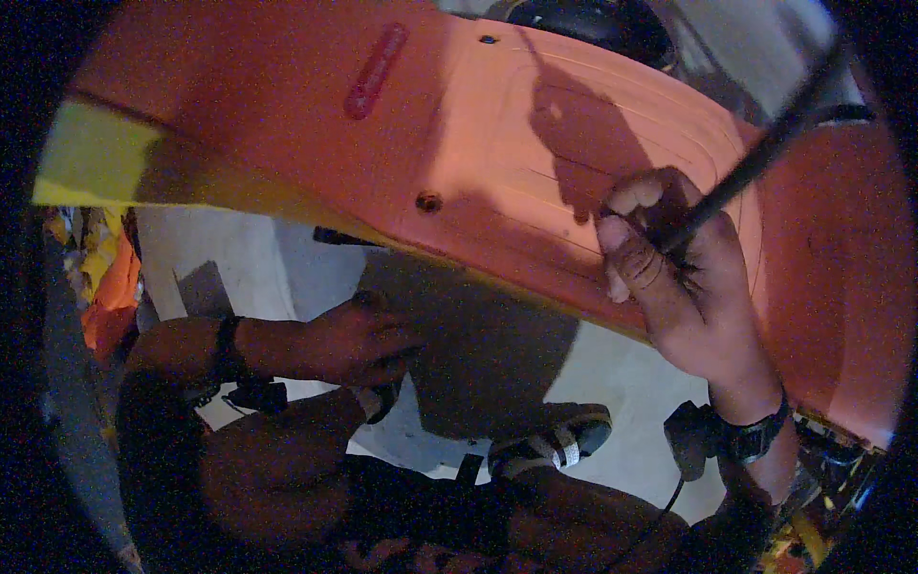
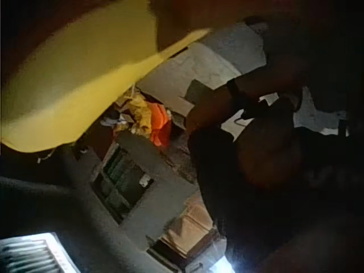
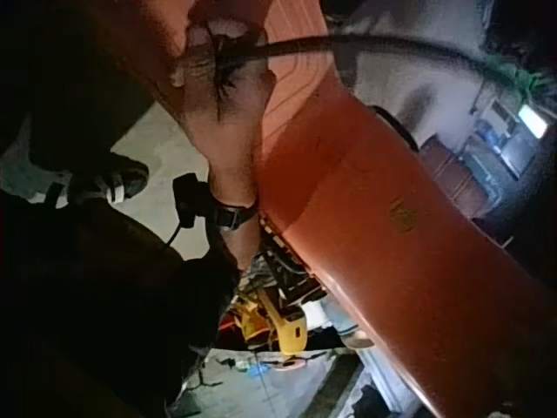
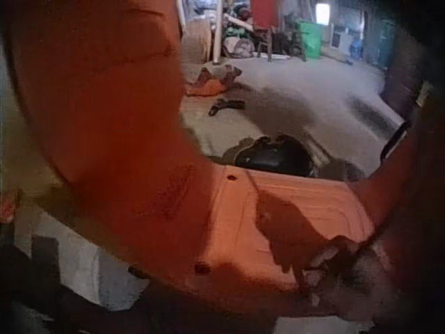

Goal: Using a T-handle wrench to unscrew and remove a component from an orange electric scooter.

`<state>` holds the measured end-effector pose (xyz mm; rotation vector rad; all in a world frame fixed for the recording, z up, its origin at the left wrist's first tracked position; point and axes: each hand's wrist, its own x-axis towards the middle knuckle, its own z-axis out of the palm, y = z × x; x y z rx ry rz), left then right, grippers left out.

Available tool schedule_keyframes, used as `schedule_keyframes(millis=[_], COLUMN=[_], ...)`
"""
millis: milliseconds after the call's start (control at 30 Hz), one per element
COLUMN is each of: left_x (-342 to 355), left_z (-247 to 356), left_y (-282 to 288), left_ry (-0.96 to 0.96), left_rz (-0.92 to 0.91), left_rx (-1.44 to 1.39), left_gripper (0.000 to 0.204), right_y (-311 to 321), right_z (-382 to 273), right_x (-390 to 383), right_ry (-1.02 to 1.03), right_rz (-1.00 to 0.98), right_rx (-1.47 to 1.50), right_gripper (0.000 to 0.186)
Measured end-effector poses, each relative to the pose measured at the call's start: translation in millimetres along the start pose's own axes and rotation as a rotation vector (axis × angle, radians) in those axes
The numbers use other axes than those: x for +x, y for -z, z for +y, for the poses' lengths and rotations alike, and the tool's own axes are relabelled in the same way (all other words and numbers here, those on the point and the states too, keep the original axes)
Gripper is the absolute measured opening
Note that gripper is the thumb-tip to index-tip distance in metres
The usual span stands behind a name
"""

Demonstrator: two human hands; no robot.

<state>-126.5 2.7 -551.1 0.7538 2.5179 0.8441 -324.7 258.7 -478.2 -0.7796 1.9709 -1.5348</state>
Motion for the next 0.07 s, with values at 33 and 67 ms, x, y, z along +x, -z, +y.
schedule_keyframes(millis=[33,67], left_x=[-4.5,-7.2], left_z=[3.0,5.2], left_y=[-0.5,0.0], left_ry=[0.015,0.032], left_rz=[0.046,0.061], left_rx=[-0.003,-0.041], left_gripper=[0.038,0.037], right_y=[2.6,-1.6], right_z=[0.3,-2.6], right_x=[0.3,2.5], right_ry=[-0.054,-0.042], right_rz=[-0.046,-0.061], right_rx=[0.008,0.002], right_gripper=[0.012,0.012])
